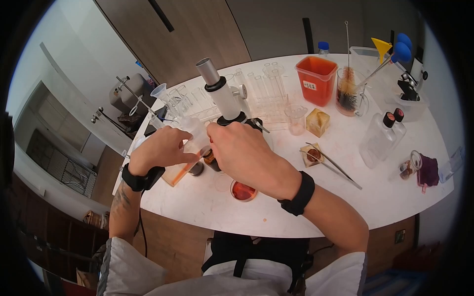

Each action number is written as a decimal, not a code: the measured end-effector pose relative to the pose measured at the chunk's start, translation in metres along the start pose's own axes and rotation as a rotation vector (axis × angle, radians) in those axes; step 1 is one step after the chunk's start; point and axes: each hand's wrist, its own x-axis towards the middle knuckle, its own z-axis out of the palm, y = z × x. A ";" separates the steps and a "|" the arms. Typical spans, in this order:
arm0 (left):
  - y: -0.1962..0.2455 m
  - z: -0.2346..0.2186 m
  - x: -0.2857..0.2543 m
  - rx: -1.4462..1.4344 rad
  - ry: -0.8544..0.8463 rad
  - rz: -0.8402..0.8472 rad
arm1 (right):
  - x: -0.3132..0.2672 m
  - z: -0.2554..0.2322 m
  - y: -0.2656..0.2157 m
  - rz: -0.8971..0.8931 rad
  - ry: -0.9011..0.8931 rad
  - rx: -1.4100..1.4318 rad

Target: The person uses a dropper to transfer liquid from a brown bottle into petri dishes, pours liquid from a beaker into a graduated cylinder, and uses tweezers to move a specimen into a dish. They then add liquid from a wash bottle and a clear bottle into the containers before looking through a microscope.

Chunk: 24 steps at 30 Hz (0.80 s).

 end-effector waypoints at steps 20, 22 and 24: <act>0.000 -0.002 0.005 0.027 -0.017 0.025 | 0.000 -0.001 0.000 0.021 -0.029 0.001; 0.000 -0.002 0.006 0.036 -0.014 0.028 | 0.000 -0.001 0.000 0.019 -0.027 0.003; 0.001 -0.001 0.006 0.046 -0.012 0.025 | 0.000 -0.001 0.002 0.014 -0.024 -0.002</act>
